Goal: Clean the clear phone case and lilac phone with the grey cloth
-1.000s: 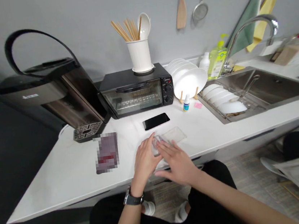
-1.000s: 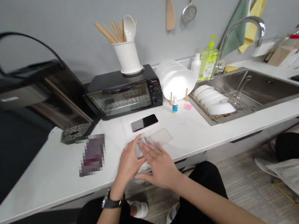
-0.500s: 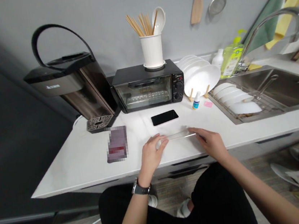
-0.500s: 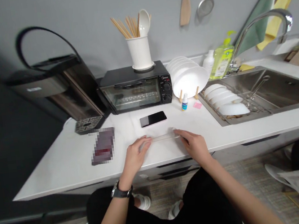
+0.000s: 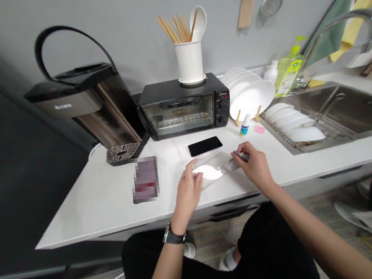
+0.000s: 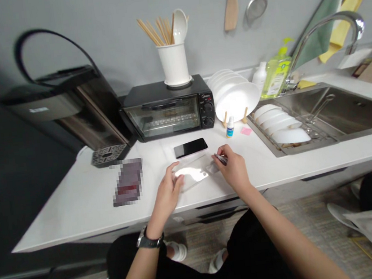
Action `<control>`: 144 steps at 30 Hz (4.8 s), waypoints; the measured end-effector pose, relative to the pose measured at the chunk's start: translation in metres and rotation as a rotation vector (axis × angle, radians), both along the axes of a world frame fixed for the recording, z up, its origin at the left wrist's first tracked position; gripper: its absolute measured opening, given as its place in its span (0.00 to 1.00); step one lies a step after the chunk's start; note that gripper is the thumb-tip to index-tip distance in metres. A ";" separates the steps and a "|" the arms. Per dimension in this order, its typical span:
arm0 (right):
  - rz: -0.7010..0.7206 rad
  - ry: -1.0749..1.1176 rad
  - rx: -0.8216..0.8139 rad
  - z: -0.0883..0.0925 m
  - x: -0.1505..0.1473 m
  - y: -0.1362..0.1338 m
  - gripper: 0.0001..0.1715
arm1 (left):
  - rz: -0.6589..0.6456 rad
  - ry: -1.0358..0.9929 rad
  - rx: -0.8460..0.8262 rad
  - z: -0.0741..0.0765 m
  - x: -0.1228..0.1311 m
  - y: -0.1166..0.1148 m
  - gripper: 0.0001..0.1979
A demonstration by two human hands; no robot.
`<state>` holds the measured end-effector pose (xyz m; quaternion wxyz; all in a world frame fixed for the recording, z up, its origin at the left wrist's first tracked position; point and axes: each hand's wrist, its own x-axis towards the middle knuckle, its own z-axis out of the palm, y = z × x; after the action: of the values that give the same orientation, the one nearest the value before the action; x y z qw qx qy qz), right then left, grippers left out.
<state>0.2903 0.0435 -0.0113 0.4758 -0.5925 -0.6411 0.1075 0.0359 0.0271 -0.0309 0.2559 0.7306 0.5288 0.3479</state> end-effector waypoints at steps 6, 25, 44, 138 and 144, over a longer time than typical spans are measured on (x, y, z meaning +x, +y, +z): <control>0.154 -0.222 -0.033 -0.020 -0.021 -0.015 0.17 | -0.061 0.223 0.175 0.000 0.006 -0.002 0.36; 0.469 -0.593 -0.097 -0.007 -0.060 -0.043 0.34 | -0.058 0.223 0.102 0.000 0.002 0.000 0.34; 0.285 -0.682 -0.139 0.002 -0.025 -0.048 0.34 | -0.063 0.233 0.129 0.002 0.005 -0.001 0.43; 0.573 -0.665 -0.078 -0.015 0.016 -0.060 0.49 | -0.112 0.248 0.101 0.001 0.005 0.009 0.49; 0.678 -0.541 -0.085 -0.015 -0.038 -0.054 0.52 | -0.139 0.262 0.124 -0.002 0.003 0.009 0.46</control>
<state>0.2526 -0.0100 -0.0266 0.2036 -0.3746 -0.8959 0.1247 0.0388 0.0365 -0.0328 0.1623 0.8190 0.4834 0.2632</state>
